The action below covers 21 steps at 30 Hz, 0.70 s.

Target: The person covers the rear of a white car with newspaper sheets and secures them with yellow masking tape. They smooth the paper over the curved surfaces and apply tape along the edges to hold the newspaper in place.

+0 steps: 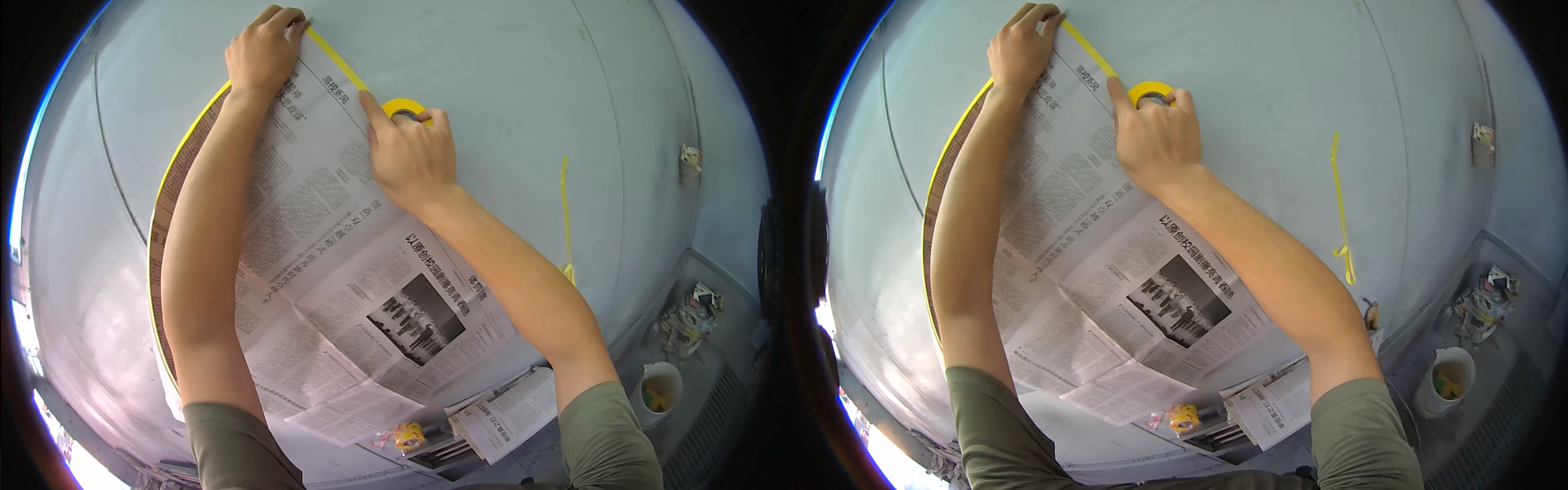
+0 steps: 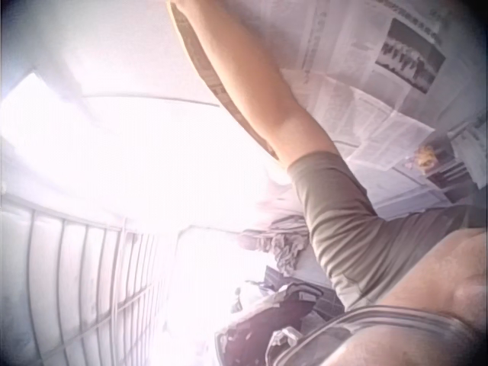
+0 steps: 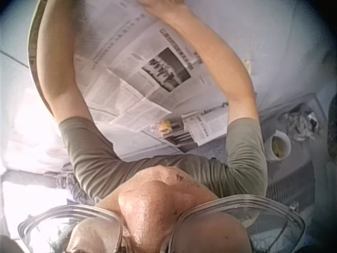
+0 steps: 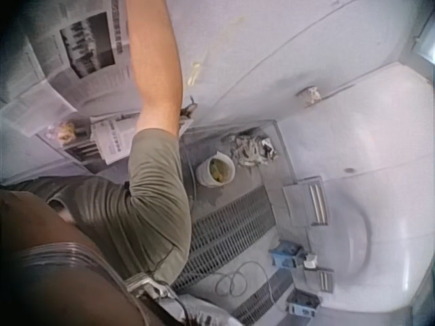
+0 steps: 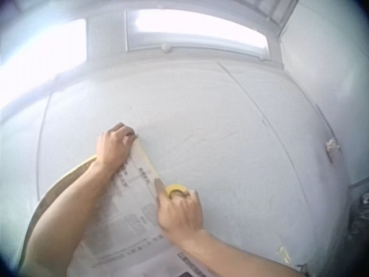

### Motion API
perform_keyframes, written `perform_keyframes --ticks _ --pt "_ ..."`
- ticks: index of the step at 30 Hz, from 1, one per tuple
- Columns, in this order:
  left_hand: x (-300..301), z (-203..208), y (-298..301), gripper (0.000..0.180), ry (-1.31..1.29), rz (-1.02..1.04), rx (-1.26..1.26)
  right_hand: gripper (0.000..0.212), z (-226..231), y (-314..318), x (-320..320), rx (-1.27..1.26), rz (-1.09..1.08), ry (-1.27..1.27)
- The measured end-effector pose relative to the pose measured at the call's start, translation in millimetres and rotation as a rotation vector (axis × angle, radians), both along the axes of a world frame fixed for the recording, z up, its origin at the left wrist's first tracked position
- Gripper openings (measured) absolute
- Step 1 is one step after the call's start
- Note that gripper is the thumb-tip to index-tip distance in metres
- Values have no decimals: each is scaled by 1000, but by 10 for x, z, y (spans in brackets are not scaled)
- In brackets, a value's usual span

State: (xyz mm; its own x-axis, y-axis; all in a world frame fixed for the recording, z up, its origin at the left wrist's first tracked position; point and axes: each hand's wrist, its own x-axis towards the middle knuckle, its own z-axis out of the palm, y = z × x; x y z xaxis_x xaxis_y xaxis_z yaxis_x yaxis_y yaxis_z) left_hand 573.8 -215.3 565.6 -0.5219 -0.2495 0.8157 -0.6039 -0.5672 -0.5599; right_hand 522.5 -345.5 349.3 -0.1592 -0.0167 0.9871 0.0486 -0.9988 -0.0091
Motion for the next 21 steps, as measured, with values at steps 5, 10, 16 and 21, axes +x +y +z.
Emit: perform_keyframes --ticks 5,10,16,21 --pt "-81 -160 -20 23 62 103 -11 38 14 -17 24 4 -30 25" --pt "-63 -475 24 53 53 389 49 43 40 -12 31 -3 -21 6" --pt "37 -875 132 64 -205 330 183 40 76 -22 50 -13 -12 2" --pt "-53 -986 197 96 74 533 313 39 -286 -57 -43 88 128 45"
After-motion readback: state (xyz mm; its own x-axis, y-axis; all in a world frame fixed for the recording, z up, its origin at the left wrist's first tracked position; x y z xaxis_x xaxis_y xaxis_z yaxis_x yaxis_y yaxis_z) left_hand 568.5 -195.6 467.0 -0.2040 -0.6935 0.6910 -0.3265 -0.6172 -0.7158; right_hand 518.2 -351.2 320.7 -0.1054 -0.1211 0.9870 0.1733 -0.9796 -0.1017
